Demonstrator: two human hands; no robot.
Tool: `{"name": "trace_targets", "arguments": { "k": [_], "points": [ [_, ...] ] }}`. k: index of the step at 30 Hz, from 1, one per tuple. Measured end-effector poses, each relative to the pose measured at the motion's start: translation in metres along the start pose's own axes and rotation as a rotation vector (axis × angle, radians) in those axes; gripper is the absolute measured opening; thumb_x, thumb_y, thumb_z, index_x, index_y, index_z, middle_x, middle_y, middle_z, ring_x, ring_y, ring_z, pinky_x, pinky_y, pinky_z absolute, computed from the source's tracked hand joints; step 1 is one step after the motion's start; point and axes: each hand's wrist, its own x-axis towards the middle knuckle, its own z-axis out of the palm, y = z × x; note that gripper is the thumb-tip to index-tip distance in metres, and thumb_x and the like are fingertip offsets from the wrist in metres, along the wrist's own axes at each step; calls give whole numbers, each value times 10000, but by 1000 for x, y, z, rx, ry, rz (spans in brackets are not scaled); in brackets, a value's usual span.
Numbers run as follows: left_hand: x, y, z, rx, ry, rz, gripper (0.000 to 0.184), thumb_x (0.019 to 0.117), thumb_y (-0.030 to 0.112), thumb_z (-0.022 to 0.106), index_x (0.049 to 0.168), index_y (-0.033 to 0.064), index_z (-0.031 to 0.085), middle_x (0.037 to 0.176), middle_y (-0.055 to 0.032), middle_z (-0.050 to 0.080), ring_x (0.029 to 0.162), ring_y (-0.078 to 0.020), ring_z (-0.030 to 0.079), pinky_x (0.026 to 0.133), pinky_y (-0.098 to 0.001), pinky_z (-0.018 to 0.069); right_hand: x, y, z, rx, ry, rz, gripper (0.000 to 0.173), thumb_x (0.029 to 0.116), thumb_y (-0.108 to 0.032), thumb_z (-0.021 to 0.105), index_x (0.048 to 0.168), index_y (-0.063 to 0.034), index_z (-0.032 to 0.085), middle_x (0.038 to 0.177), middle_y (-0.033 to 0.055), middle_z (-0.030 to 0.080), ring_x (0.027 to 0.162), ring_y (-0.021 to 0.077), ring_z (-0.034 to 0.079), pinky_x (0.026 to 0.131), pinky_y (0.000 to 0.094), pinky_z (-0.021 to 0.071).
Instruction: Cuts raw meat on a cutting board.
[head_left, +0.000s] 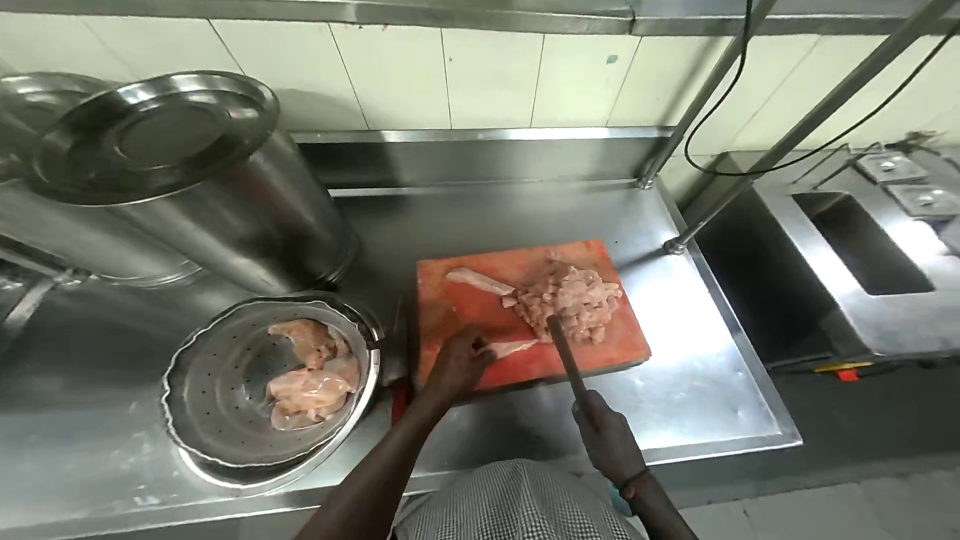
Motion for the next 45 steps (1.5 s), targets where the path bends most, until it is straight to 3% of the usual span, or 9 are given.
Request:
{"name": "trace_targets", "arguments": {
  "k": [2,4,9,24,32,34,37,41,45],
  "points": [
    [-8,-22,5,263,-27,-11,270,992,236,683,1152,18,684,1126,-192,683,1040,-349,677,937,-564,545,-3,-4,4,-57,-39,-14,276,1085,-324,493,1173,-85,600,738,92,607,666,265,627,665,471,536],
    [-25,-27,8,395,62,3,260,996,261,682,1147,51,705,1193,-193,674,1080,-380,677,909,-602,555,-5,-7,7,-130,-80,-21,287,1087,-323,483,1195,-83,598,774,110,632,722,293,654,706,498,546],
    [-15,-45,24,413,231,298,277,961,254,706,1160,61,716,1232,-164,668,1210,-345,624,1002,-516,539,-2,-22,12,-313,-194,-7,326,1101,-370,421,1244,-114,562,849,121,665,821,311,692,766,502,557],
    [15,-72,55,302,320,552,182,900,216,717,1016,80,753,1120,-109,721,1134,-282,666,1021,-478,527,45,-87,54,-529,-240,-15,338,1088,-250,424,1382,-94,487,1167,188,681,1051,380,699,867,554,565],
    [13,-68,55,240,422,401,203,912,198,754,1033,35,742,1076,-169,701,1083,-344,666,980,-498,544,13,-31,54,-547,-269,45,385,1099,-309,378,1411,-95,449,1056,177,698,1014,366,704,866,522,563],
    [7,-65,45,177,337,364,315,887,210,787,1133,27,717,1178,-186,667,1180,-350,621,1040,-496,513,3,-24,46,-558,-308,75,385,1092,-289,392,1411,-79,446,1086,194,696,1042,382,699,888,536,556],
    [-6,-73,40,132,352,379,371,850,213,823,1147,31,694,1241,-191,640,1210,-349,600,1032,-489,515,-4,-32,32,-561,-309,56,361,1111,-294,362,1374,-82,490,1055,190,698,1031,377,698,891,534,546],
    [-6,-79,42,112,385,398,219,867,146,778,1028,25,693,1156,-178,648,1156,-336,614,991,-473,531,3,-59,31,-530,-232,-2,340,1114,-321,378,1343,-112,516,965,161,701,947,352,713,833,513,562],
    [-3,-79,44,117,395,409,188,871,126,764,1029,36,715,1119,-159,668,1128,-319,633,986,-465,540,12,-81,38,-577,-273,-8,341,1110,-334,374,1360,-142,505,978,153,704,954,351,714,819,516,566]
  ]
}}
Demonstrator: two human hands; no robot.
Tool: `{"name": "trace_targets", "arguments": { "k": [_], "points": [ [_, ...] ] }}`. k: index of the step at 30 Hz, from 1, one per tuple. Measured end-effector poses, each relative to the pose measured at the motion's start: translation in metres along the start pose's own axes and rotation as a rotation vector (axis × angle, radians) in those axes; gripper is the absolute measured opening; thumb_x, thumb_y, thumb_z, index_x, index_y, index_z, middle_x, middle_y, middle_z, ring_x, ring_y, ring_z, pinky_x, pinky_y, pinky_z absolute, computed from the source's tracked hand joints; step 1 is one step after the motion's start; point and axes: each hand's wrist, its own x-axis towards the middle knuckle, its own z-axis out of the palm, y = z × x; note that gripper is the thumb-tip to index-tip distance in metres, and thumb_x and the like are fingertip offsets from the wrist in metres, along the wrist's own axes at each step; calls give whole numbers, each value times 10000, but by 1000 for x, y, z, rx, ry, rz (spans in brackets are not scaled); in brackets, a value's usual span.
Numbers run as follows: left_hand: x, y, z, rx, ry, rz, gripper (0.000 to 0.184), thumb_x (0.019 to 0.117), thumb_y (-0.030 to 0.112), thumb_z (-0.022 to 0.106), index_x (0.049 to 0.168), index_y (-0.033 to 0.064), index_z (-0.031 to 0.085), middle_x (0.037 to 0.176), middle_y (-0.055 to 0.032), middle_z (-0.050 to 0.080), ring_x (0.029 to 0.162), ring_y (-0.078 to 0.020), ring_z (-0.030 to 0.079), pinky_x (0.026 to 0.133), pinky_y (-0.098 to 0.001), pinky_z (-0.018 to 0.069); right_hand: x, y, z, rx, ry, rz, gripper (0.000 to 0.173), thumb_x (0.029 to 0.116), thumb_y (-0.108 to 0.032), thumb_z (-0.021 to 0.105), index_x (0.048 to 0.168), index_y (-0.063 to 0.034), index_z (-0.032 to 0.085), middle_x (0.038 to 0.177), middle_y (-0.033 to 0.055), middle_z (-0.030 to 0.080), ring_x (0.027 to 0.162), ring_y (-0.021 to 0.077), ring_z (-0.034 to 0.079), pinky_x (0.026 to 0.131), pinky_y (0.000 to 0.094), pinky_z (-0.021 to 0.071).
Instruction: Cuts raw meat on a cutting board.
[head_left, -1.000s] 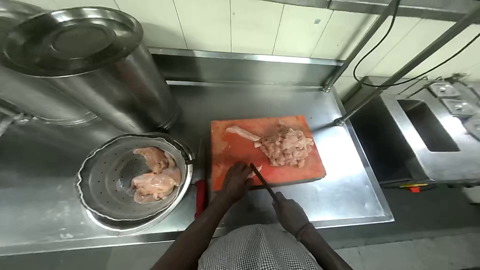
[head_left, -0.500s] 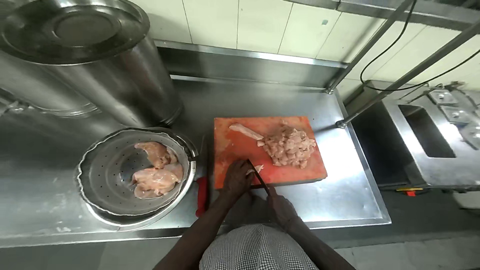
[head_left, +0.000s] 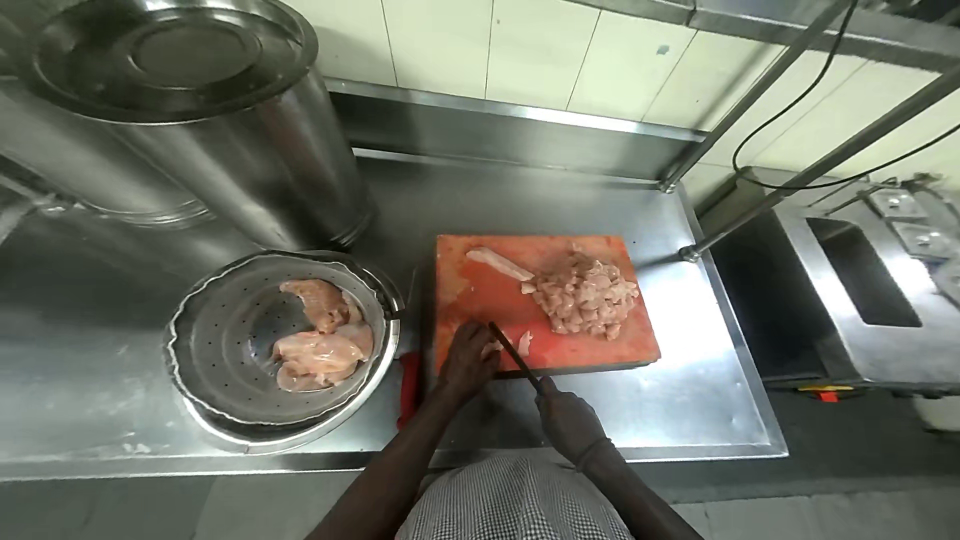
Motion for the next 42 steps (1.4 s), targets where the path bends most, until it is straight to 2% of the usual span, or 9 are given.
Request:
{"name": "trace_targets", "arguments": {
  "k": [7,11,14,17,21,28,32,35,42],
  "points": [
    [3,-8,4,31,-16,51,147,875,149,754,985,51,744,1121,-138,695,1135,-300,644,1020,-461,524,26,-24,-1,-25,9,-32,352,1101,-283,401,1381,-95,501,1113,185,694,1033,371,703,862,536,565],
    [4,-3,2,36,2,49,146,872,111,762,997,36,752,1098,-155,699,1125,-318,649,1023,-471,525,46,-35,3,-2,72,-61,364,1085,-240,434,1418,-99,472,1068,191,707,1015,384,711,853,545,572],
    [3,-2,7,25,55,20,131,879,105,748,985,28,748,1088,-161,701,1112,-322,652,1014,-471,527,38,-22,12,4,41,-60,374,1098,-265,414,1424,-89,465,1138,193,685,1049,376,699,878,539,563],
    [1,-1,5,5,61,-19,141,888,116,764,1002,34,747,1090,-165,696,1107,-326,652,1004,-467,534,17,6,32,10,-17,-3,400,1107,-302,366,1448,-103,433,1092,192,697,1035,379,701,884,539,557],
    [-10,10,-18,-47,-60,-153,361,879,184,804,1181,23,690,1326,-205,610,1289,-367,560,1075,-518,491,-5,28,36,-6,-81,50,389,1103,-312,348,1410,-100,458,1094,191,702,1056,376,702,890,539,554],
    [-18,3,-16,6,40,-70,181,867,109,769,1009,15,709,1113,-168,672,1088,-325,644,942,-481,555,-6,2,3,-32,15,-33,350,1117,-335,360,1336,-110,513,997,164,699,981,351,708,855,507,555],
    [-18,1,-14,21,40,-54,179,878,115,761,1041,47,731,1114,-144,675,1092,-303,640,953,-448,552,0,-16,-2,-69,-43,-39,368,1112,-335,361,1397,-138,484,1016,157,705,995,352,708,854,514,559],
    [-17,-5,-10,30,58,-19,115,883,134,739,968,56,735,1092,-128,695,1079,-283,656,962,-433,549,8,-27,0,-87,-60,-48,376,1113,-321,362,1415,-124,468,1043,164,702,1007,359,706,854,518,560],
    [-16,-4,-9,46,54,-23,84,892,137,726,946,75,742,1071,-96,701,1046,-265,652,924,-424,552,42,-44,16,-57,37,-92,328,1093,-258,422,1361,-84,494,1101,185,697,1015,371,711,851,523,573]
  ]
}}
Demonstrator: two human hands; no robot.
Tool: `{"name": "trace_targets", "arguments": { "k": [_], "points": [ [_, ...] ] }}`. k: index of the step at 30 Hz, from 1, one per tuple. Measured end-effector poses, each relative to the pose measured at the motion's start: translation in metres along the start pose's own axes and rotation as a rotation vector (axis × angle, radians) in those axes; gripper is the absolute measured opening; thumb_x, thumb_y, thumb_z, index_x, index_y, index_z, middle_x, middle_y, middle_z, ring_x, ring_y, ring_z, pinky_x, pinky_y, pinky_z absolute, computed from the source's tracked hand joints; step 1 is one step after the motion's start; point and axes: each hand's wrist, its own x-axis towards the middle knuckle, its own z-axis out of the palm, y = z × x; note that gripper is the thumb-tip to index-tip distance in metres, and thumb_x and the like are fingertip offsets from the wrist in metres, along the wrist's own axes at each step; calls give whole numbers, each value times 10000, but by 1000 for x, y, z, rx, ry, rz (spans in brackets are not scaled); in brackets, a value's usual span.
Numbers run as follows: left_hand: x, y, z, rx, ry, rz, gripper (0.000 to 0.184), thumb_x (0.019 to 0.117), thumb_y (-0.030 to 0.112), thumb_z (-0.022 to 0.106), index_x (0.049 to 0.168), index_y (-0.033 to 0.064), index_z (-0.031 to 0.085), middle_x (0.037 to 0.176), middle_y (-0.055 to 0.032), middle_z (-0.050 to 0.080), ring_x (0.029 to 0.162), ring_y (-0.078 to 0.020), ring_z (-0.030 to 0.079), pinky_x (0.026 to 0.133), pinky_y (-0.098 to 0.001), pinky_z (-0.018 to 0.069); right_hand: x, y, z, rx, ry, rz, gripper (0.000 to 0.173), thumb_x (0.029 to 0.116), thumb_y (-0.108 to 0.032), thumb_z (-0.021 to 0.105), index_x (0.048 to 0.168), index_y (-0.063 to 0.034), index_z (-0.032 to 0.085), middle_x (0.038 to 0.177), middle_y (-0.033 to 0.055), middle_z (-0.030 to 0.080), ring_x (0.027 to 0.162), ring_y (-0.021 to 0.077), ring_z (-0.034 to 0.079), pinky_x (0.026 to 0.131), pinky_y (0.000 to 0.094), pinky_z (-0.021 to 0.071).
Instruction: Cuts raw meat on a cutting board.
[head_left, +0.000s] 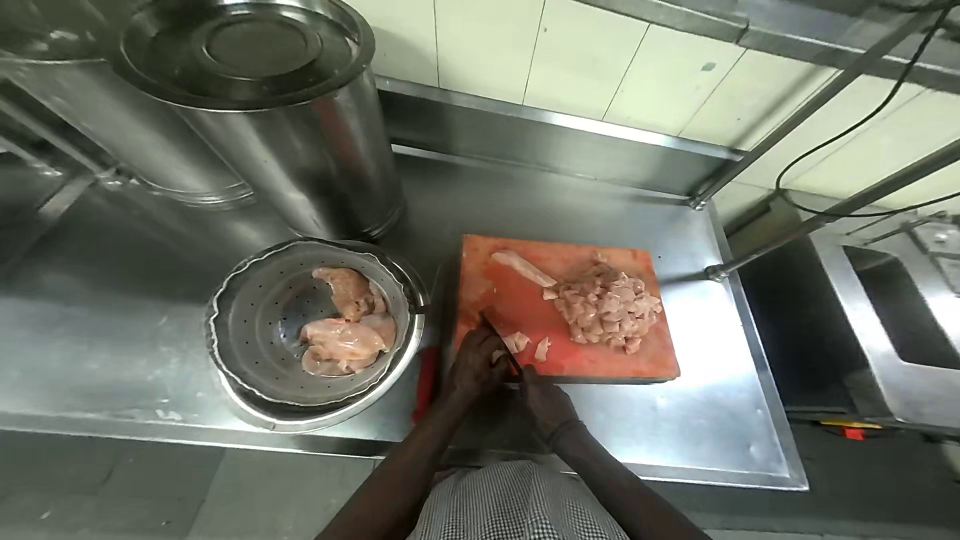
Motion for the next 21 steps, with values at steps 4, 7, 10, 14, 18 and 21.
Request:
{"name": "trace_targets", "arguments": {
  "k": [4,7,10,14,18,21],
  "points": [
    [-1,4,2,3,59,0,106,882,119,750,962,51,738,1058,-128,705,1032,-292,665,923,-445,555,-22,28,14,50,-66,24,399,1113,-299,366,1449,-98,445,1089,191,697,1036,380,698,883,529,552],
    [-9,6,-11,-34,9,-29,282,883,147,795,1117,16,709,1191,-185,662,1154,-349,628,1008,-502,528,-45,51,22,40,-149,80,407,1106,-282,357,1459,-91,426,1120,209,695,1079,392,692,911,547,545],
    [-18,-5,-14,-47,27,15,275,854,144,807,1076,16,704,1141,-170,667,1117,-325,636,988,-499,532,-57,61,17,13,-176,78,394,1107,-302,358,1425,-91,454,1101,212,699,1074,400,691,906,551,541],
    [-22,-8,-13,-19,12,-8,180,882,150,773,1019,55,706,1100,-122,675,1084,-290,641,965,-510,524,-58,47,1,46,-127,34,361,1113,-303,362,1371,-89,494,1067,189,696,1053,372,693,903,531,540],
    [-22,-8,-14,-37,26,-17,211,878,141,772,1054,43,711,1108,-135,670,1086,-295,638,960,-495,530,-50,32,-8,42,-143,-7,348,1115,-310,367,1366,-105,494,1042,178,693,1028,369,695,888,527,545],
    [-23,-8,-13,-45,24,-13,189,885,120,758,1054,43,719,1117,-139,661,1092,-299,631,958,-492,529,-47,28,-8,28,-141,-15,332,1113,-304,376,1346,-103,502,1028,179,693,1008,367,700,869,524,553]
  ]
}}
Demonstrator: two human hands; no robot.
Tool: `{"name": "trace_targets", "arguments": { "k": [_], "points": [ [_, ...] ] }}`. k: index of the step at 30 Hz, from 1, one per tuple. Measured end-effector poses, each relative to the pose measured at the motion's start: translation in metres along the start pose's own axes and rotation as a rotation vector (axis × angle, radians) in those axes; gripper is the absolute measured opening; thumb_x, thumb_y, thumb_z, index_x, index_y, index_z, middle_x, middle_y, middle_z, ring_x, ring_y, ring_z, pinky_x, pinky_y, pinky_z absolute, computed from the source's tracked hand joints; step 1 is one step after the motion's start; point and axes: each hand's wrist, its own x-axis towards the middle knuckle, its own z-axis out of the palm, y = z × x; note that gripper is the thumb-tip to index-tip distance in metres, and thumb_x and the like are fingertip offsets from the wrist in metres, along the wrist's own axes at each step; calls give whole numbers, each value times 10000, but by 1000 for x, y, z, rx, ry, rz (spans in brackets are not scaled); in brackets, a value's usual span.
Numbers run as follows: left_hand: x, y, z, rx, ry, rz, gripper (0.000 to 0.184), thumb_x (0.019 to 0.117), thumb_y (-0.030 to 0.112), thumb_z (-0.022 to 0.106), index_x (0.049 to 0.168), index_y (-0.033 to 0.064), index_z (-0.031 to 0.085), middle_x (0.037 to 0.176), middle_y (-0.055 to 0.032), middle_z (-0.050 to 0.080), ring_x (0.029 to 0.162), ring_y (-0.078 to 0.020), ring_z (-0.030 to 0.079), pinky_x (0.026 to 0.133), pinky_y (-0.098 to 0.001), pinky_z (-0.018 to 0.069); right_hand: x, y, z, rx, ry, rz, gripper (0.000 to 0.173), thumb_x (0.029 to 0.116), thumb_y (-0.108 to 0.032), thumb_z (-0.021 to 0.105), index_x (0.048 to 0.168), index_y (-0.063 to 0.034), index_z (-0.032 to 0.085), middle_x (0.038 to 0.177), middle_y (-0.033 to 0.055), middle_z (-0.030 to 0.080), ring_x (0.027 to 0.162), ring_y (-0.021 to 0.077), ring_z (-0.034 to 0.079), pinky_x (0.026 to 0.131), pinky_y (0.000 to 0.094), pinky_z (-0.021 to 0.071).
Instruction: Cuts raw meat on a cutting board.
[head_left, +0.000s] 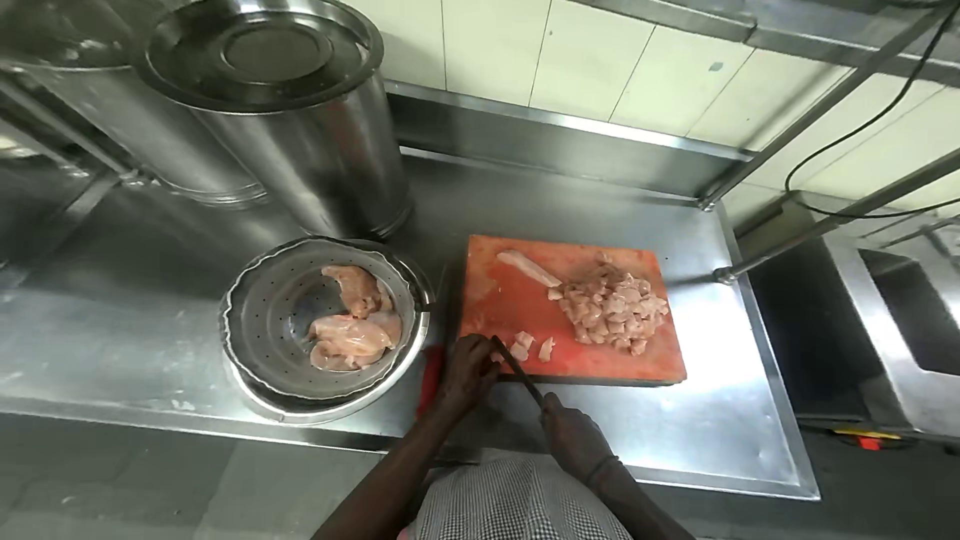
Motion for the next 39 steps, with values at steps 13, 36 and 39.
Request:
{"name": "trace_targets", "arguments": {
  "k": [13,36,39],
  "points": [
    [6,-4,11,47,66,12,96,841,88,759,916,41,724,986,-138,690,987,-304,666,912,-482,551,46,-30,7,21,51,-31,373,1110,-299,398,1412,-90,467,1112,196,699,1046,382,703,881,545,559],
    [89,92,49,319,-546,-316,630,832,230,839,1411,145,606,1436,-237,522,1288,-460,525,1004,-591,511,-19,147,76,968,561,232,294,1074,-239,492,1255,-21,569,736,98,597,510,207,583,502,405,542],
    [104,105,60,379,-697,-204,326,921,129,713,1241,76,689,1341,-227,601,1246,-420,575,1020,-567,497,-10,153,78,1203,653,243,259,1072,-202,506,1222,2,557,640,69,536,447,187,543,437,379,526]
  ]
}}
